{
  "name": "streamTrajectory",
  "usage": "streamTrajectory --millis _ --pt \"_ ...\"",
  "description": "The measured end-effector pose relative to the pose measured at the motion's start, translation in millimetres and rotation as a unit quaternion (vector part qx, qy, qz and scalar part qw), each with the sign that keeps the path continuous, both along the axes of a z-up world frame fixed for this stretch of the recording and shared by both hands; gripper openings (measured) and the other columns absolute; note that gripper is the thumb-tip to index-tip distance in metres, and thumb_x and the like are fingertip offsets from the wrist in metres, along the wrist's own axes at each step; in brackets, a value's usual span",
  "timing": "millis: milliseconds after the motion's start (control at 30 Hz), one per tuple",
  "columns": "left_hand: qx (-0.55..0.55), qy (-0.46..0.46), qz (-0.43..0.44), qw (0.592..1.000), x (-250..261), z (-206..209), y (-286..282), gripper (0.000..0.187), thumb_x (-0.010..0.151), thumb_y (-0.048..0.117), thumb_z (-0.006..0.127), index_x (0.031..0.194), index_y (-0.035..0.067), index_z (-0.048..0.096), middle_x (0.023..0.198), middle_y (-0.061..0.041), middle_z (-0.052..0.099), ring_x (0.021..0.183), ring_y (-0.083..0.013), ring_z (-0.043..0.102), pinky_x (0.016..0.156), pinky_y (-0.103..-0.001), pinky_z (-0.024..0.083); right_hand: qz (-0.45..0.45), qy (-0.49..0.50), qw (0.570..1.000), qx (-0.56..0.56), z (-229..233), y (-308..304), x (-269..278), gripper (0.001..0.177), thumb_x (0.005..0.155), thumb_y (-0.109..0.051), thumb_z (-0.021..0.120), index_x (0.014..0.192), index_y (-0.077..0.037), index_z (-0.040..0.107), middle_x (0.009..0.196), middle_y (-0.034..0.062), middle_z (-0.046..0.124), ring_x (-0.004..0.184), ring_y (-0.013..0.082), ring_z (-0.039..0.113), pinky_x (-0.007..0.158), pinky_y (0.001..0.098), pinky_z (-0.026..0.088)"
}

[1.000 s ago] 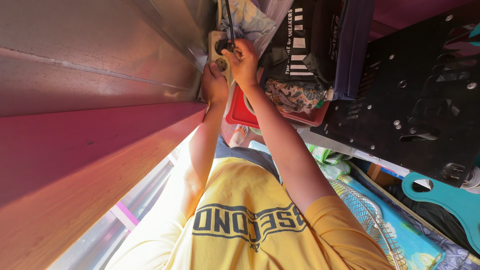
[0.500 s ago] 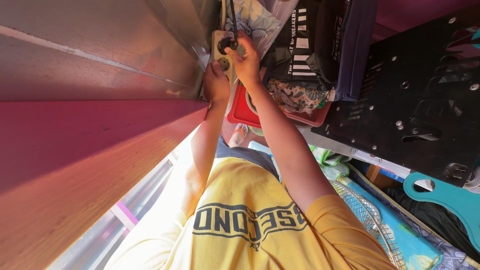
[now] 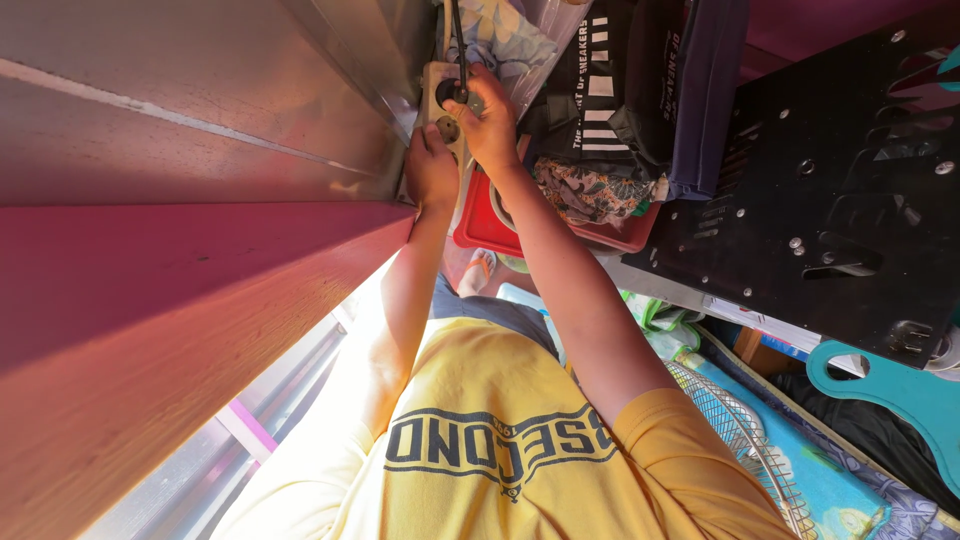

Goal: The person installs a lightbulb into a socket on a pink stall and then plugs in the power cord.

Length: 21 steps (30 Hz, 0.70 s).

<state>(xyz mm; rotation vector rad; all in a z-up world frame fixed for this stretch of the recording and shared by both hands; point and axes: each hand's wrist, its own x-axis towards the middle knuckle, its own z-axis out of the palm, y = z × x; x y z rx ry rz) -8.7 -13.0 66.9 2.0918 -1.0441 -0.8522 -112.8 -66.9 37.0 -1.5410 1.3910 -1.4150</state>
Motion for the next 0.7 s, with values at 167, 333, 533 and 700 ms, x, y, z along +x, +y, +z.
streamTrajectory --millis 167,333,533,700 --pt "0.019 0.007 0.010 1.000 -1 2 -3 0.045 0.102 0.047 0.041 0.115 0.013 0.068 0.109 -0.018 0.073 0.103 -0.0437 0.066 0.083 -0.055 0.050 0.003 0.022 0.999 0.027 34 5 2 0.031 0.084 -0.008 0.085 0.110 -0.003 0.068 0.135 0.0153 0.062 0.122 0.0300 0.065 0.094 0.0352 0.053" --pt "0.033 0.003 0.015 0.999 -2 6 -4 0.047 0.103 0.046 0.042 0.121 0.012 0.068 0.115 -0.018 0.073 0.107 -0.0437 0.065 0.085 -0.053 0.051 0.022 0.013 0.999 0.024 26 2 2 0.028 0.086 -0.005 0.082 0.108 -0.006 0.065 0.139 0.0164 0.055 0.120 0.0304 0.063 0.074 0.0317 0.056" --pt "-0.021 0.017 0.028 0.999 5 -17 -2 0.047 0.101 0.046 0.044 0.124 0.013 0.069 0.114 -0.018 0.073 0.105 -0.0429 0.067 0.085 -0.051 0.052 0.094 -0.126 0.971 0.178 30 -2 4 0.072 0.092 -0.008 0.076 0.152 -0.018 0.038 0.125 0.0092 0.062 0.105 0.0172 0.067 0.087 0.0304 0.058" --pt "0.006 -0.041 -0.004 0.999 12 -33 -6 0.049 0.104 0.046 0.041 0.116 0.010 0.072 0.112 -0.024 0.071 0.102 -0.0473 0.066 0.082 -0.056 0.051 0.107 -0.018 0.994 0.015 -11 -13 5 0.084 0.087 -0.003 0.083 0.157 -0.009 0.038 0.158 0.0207 0.046 0.148 0.0324 0.042 0.122 0.0423 0.035"
